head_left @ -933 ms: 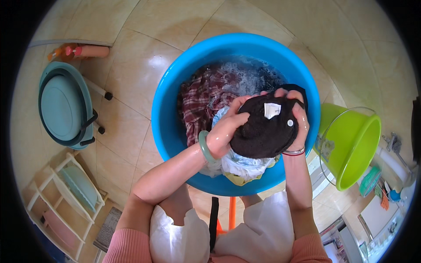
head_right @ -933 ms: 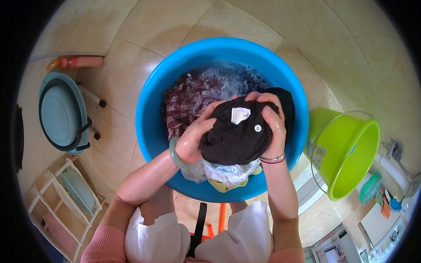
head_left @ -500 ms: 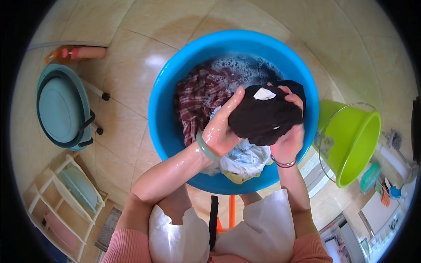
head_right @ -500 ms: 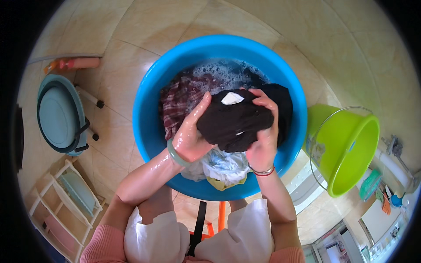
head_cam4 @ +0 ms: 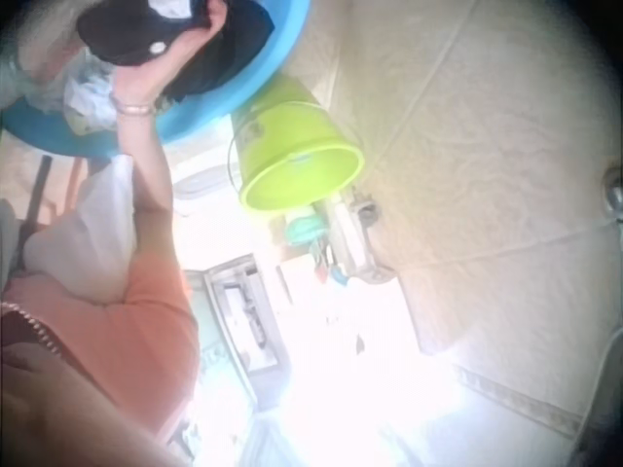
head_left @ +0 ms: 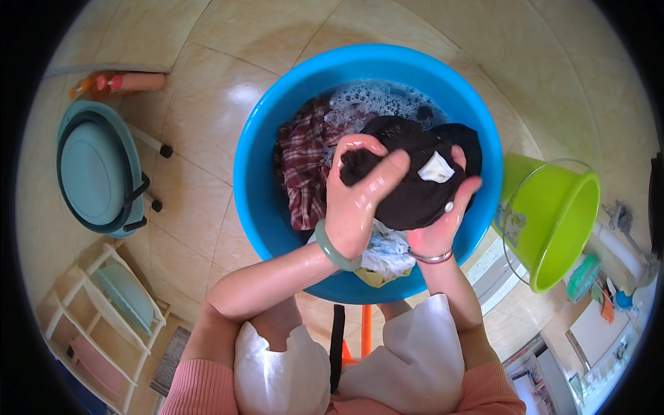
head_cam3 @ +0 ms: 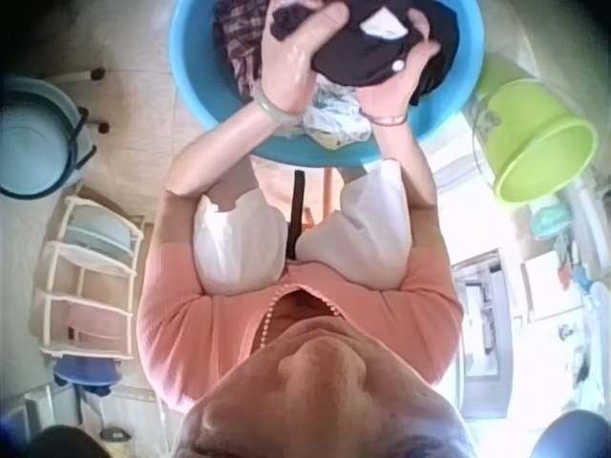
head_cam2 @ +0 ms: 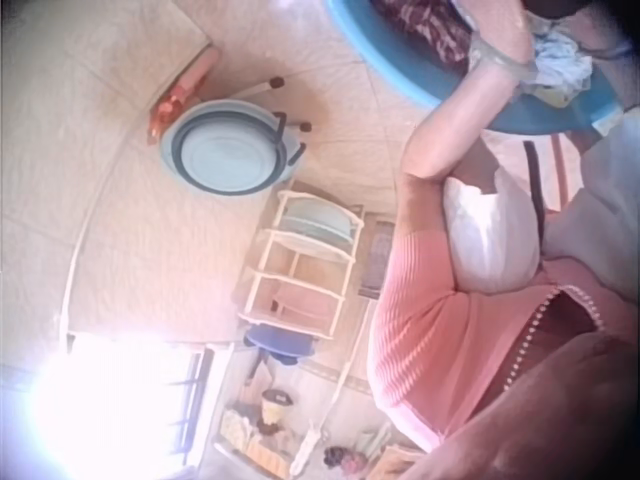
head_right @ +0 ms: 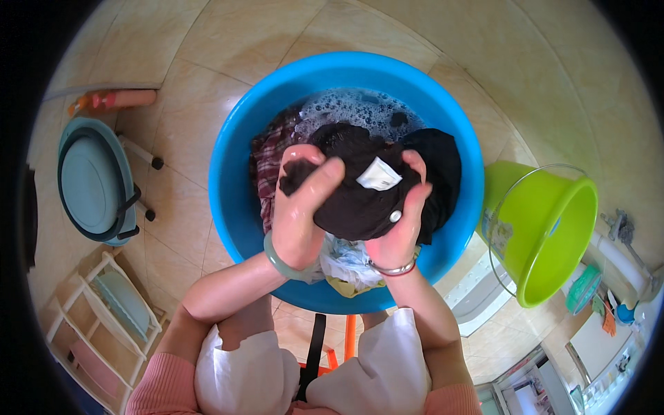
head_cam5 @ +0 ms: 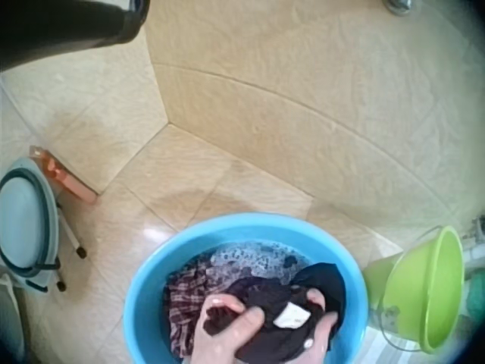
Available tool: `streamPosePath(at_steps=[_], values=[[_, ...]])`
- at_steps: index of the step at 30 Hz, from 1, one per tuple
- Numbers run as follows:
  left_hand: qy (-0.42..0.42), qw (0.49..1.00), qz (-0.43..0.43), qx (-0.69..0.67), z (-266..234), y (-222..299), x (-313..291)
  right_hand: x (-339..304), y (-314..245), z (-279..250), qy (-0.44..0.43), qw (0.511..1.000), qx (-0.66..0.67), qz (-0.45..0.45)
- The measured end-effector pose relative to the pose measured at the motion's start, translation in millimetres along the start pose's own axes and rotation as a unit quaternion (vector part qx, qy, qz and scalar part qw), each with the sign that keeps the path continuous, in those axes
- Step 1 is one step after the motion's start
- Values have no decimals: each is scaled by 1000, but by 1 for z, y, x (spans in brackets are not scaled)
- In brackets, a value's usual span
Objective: The person sits on a low stool and hand-washes a load of mixed-color clothes in a blue basin filled with soapy water. They repeatedly submerge, agitate, and wring out various garments, including a blue shirt, a white shirt, and a black garment, transferring some items to a green bucket.
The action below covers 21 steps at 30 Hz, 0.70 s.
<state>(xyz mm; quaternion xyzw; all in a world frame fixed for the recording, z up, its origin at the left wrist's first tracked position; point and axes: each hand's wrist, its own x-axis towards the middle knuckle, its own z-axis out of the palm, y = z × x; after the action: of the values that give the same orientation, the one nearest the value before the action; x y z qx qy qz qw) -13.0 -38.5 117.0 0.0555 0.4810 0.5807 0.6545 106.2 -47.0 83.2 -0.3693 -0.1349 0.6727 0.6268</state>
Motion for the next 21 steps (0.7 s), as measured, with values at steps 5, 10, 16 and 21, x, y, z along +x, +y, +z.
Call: streamPosePath(at_steps=[5, 10, 16, 21], values=[[-155, 899, 328, 246, -8, 1, -2, 9, -17, 15, -36, 983, 81, 160], [-324, 728, 488, 355, 1, 15, -2, -1, -20, 4, -15, 866, 316, 387], [-374, 637, 579, 345, 8, 8, -21, 4, -21, -15, -142, 923, 131, 333], [-458, 500, 620, 395, 2, 13, -36, 14, -46, 13, -259, 884, -121, 369]])
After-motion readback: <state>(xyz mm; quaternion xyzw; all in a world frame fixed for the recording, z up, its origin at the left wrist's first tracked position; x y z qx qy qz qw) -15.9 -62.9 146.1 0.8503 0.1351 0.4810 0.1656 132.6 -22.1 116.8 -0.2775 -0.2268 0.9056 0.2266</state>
